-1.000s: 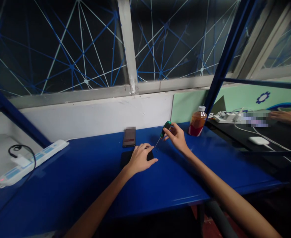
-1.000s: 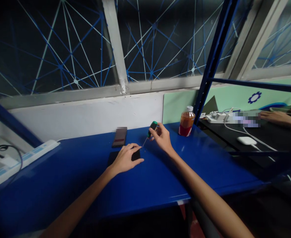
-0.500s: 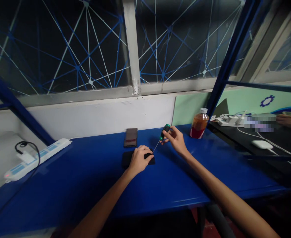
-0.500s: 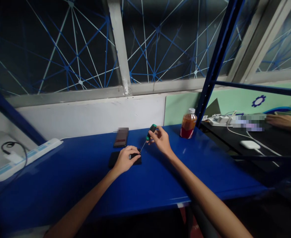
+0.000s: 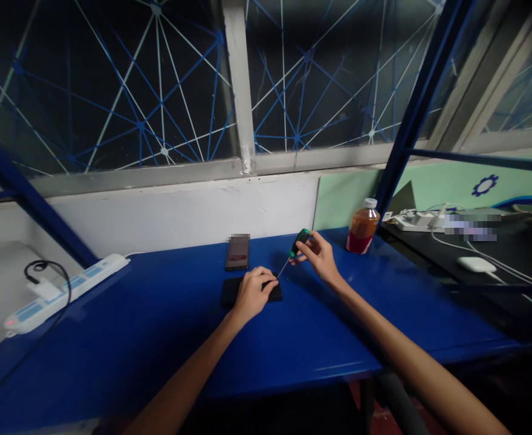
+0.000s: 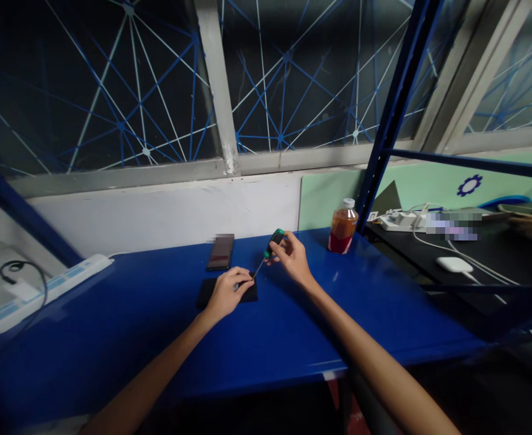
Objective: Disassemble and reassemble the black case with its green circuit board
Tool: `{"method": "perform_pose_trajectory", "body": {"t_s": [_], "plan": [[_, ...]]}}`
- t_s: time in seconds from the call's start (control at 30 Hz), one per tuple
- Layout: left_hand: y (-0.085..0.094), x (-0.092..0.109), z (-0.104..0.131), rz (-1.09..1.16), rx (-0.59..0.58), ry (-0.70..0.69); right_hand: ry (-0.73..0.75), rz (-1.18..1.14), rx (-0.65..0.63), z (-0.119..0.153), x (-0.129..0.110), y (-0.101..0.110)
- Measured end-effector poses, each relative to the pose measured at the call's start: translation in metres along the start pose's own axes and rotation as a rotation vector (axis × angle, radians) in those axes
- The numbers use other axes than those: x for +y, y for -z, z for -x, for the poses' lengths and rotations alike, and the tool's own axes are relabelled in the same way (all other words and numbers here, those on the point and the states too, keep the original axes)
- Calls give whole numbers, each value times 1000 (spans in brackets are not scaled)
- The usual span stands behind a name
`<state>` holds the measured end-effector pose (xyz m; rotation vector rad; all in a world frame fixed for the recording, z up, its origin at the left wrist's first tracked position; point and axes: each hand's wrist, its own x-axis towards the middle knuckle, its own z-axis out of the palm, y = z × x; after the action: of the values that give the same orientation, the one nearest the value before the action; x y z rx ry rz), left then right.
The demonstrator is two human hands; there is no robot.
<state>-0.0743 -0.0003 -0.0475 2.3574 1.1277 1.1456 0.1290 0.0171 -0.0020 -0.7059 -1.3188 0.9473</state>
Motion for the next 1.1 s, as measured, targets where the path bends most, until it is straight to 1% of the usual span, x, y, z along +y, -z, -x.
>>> {"method": "perform_pose_trajectory", "body": {"t_s": [0.1, 0.17, 0.33, 0.4, 0.53, 0.63, 0.8, 0.9, 1.1], "plan": [[5, 4, -1, -19, -23, 4, 0, 15, 27, 0, -2, 0], [10, 7, -1, -70, -60, 1, 4, 30, 52, -1, -4, 1], [22, 12, 1, -268, -237, -15, 15, 50, 102, -3, -7, 6], [22, 12, 1, -299, -264, -16, 18, 51, 120, -4, -8, 7], [20, 11, 2, -298, -240, -33, 24, 55, 136, -5, -8, 9], [23, 10, 1, -255, -202, -48, 47, 68, 168, -5, -8, 11], [34, 10, -3, -139, -87, -30, 92, 38, 253, -7, -10, 13], [42, 11, -6, -58, -33, -9, 107, 21, 270, -8, -12, 13], [49, 16, -7, 36, -12, -14, 105, 24, 257, -7, -14, 11]]}}
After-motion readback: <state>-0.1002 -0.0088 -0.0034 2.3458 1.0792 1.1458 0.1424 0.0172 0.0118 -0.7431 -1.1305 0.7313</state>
